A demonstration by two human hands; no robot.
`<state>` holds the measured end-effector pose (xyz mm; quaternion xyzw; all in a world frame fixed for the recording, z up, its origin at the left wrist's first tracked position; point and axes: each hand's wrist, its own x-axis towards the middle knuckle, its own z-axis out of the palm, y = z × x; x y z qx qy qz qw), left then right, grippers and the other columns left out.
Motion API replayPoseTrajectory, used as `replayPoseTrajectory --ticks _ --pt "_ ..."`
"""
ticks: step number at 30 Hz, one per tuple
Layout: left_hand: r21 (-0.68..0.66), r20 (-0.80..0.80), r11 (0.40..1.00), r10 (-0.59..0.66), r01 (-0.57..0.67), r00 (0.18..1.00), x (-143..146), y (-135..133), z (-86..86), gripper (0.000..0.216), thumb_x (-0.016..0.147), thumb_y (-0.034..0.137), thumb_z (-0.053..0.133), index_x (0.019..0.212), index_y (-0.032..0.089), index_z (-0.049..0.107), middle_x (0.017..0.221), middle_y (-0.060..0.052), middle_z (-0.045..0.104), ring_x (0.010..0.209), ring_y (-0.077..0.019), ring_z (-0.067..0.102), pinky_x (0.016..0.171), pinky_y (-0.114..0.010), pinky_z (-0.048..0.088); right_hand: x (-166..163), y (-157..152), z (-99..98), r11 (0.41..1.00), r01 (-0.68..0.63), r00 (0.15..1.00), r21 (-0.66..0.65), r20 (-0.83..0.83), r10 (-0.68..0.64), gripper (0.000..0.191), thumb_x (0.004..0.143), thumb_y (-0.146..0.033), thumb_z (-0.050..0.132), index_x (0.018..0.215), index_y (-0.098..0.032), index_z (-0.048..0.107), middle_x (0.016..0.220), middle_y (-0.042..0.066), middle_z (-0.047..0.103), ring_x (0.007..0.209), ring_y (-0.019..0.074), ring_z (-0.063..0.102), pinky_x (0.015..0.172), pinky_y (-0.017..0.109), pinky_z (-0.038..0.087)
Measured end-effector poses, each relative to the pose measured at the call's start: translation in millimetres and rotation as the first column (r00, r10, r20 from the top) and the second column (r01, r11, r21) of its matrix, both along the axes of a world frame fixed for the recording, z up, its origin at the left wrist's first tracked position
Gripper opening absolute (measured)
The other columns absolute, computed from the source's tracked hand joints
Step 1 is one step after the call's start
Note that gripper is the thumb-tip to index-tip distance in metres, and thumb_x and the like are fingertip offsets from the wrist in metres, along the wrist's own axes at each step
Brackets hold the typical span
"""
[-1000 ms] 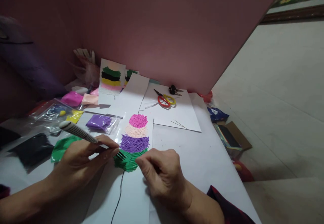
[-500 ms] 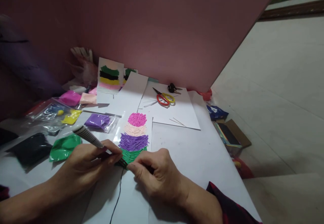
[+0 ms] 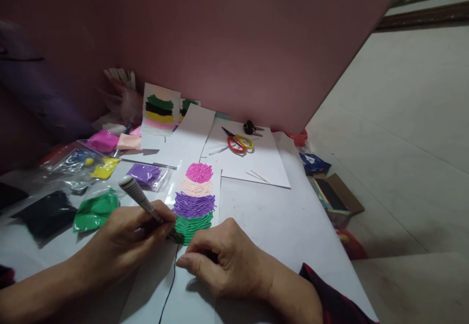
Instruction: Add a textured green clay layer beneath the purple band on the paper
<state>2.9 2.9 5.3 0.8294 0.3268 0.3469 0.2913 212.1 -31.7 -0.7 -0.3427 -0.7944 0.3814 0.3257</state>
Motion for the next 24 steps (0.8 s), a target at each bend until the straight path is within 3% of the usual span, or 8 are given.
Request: replayPoseTrajectory --ticks 8,18,24 --pt "0.027 -0.008 1.000 0.004 -0.004 1.000 -0.6 -0.1 5.3 0.017 0.082 0.008 0.045 0.072 0.017 0.055 0.056 0.007 0.048 0.047 -0.0062 0.041 0.043 -0.015 0.033 -0.9 0.2 2.3 1.000 -0.002 1.000 -0.012 0.022 0.002 0.021 0.084 -0.020 0.058 0.068 -0.011 0.069 0.050 -0.004 0.049 0.045 0.0059 0.042 0.045 0.018 0.034" --pt "0.276 -0.029 0.952 0.147 -0.134 0.989 -7.2 -0.3 6.1 0.015 0.079 0.007 0.047 0.078 0.016 0.059 0.053 0.006 0.053 0.041 -0.0062 0.046 0.041 -0.016 0.037 0.3 0.0 0.7 1.000 0.000 1.000 -0.003 0.024 0.000 0.021 0.085 -0.020 0.059 0.069 -0.010 0.069 0.051 -0.003 0.051 0.045 0.0056 0.042 0.044 0.017 0.034" --pt "0.111 -0.029 0.990 0.093 -0.089 0.995 -7.3 0.7 -0.3 0.015 0.085 0.011 0.046 0.085 0.017 0.059 0.063 0.001 0.062 0.050 -0.0106 0.054 0.047 -0.020 0.043 -0.7 -0.6 1.4 1.000 0.005 0.999 0.002 0.052 -0.005 0.025 0.086 -0.024 0.056 0.070 -0.013 0.070 0.050 -0.002 0.054 0.044 0.0074 0.044 0.044 0.020 0.035"
